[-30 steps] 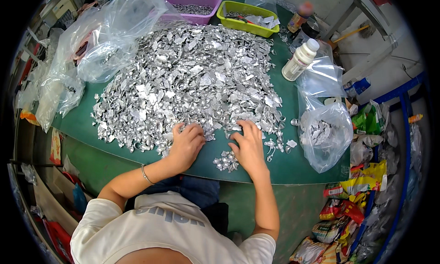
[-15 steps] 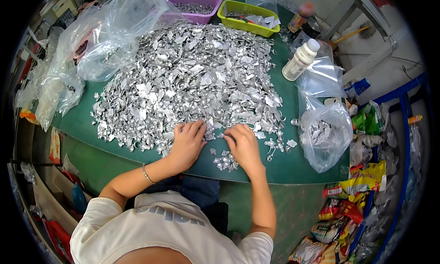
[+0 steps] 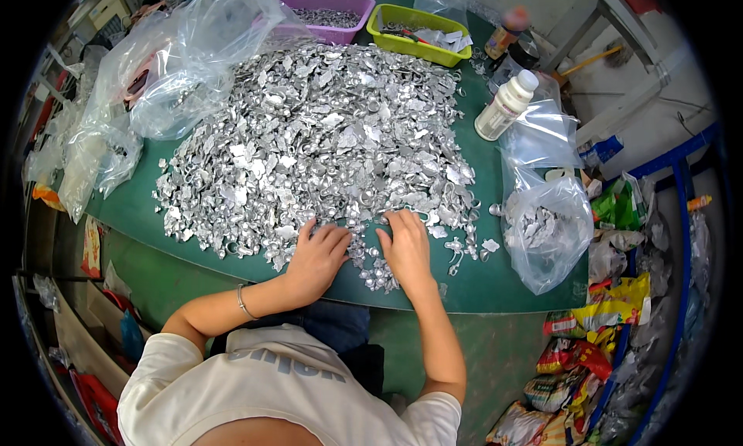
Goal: The person picks through a pile of small metal parts on a green table by hand, gathering specific pieces into their palm and then placing them into a plastic bag.
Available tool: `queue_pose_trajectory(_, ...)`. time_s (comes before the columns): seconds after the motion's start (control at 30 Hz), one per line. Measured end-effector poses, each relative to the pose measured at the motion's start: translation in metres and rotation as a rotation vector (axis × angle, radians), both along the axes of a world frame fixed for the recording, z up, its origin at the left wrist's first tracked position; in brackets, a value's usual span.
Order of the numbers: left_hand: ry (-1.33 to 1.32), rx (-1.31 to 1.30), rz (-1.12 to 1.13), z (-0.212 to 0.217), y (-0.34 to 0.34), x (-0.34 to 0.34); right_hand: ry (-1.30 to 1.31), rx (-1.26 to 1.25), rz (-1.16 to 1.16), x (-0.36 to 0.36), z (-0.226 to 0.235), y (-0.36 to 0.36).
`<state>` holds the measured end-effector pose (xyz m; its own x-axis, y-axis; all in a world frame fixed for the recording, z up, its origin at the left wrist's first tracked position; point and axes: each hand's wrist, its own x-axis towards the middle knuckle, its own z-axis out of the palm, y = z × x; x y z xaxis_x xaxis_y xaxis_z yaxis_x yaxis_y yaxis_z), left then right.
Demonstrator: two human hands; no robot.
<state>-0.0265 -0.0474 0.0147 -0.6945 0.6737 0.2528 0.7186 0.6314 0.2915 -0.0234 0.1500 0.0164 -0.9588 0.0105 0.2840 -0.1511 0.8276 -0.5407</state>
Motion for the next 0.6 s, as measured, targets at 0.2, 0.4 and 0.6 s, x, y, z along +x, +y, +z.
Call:
queue_pose_trajectory(0.2,-0.045,0.099,-0.252,0.011,-0.013,0.012,-0.096,0.048,0.227,0.006,0.017,0.019)
queue_pose_trajectory(0.4,-0.151,0.14,-0.173,0.003,-0.011,0.012,-0.104,-0.129,0.255,0.011,0.027,0.018)
queue_pose_trajectory(0.6,-0.239,0.311,-0.155,0.005,-0.009,0.015,-0.244,-0.172,0.274,0.021,0.025,0.025)
